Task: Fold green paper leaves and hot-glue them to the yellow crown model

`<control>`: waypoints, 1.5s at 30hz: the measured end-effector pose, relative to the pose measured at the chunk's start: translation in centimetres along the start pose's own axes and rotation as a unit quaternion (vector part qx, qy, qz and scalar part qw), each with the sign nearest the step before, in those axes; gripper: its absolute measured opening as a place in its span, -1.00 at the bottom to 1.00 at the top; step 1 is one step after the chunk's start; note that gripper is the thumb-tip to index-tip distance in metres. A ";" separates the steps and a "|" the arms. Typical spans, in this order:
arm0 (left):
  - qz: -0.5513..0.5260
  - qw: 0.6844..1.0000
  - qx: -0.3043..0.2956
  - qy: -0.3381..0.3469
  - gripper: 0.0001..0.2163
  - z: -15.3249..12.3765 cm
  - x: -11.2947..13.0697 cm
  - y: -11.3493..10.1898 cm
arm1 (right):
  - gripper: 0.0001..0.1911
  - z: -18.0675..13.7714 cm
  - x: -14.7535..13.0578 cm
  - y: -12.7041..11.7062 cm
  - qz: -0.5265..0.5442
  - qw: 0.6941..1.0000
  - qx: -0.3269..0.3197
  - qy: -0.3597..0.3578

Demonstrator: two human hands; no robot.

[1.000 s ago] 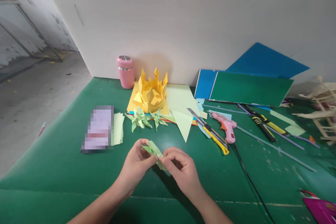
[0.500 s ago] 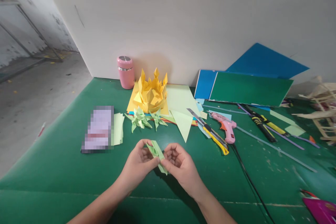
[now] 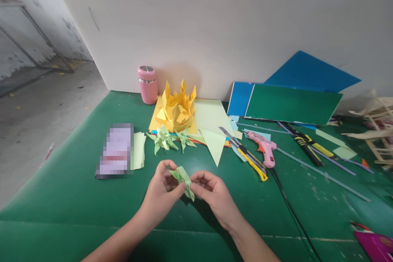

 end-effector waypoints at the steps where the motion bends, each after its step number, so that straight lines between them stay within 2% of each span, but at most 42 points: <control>1: -0.001 1.000 0.000 0.003 -0.61 0.0 0.0 0.0 | -0.61 0.0 -0.1 0.0 -0.002 1.000 0.000 -0.003; 12: -0.025 1.000 0.008 -0.007 -0.59 0.3 -0.8 0.0 | -0.59 0.0 -0.4 0.1 -0.015 1.000 0.006 -0.016; 19: -0.039 0.998 -0.023 -0.041 -0.56 0.7 -1.1 0.1 | -0.59 0.0 -0.8 0.2 -0.033 0.999 -0.008 -0.027; 27: -0.019 0.996 -0.074 -0.046 -0.60 0.6 -0.9 0.3 | -0.61 0.2 -0.2 0.1 -0.062 0.998 -0.010 -0.028; 36: -0.038 0.997 -0.043 -0.058 -0.53 0.9 -1.5 -0.1 | -0.67 0.1 -0.4 0.5 -0.087 0.995 -0.026 -0.051; 45: -0.082 0.992 -0.055 -0.075 -0.53 1.2 -2.8 -0.4 | -0.67 -0.1 -0.5 0.5 -0.061 0.997 -0.047 -0.019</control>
Point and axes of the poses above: each hand's wrist, its own z-axis towards the middle knuckle, its own y-axis out of the palm, x = y × z, the point moved 6 cm from there along z, towards the middle knuckle, and after that the axes turned 4 degrees about z, right-handed, at the moved point
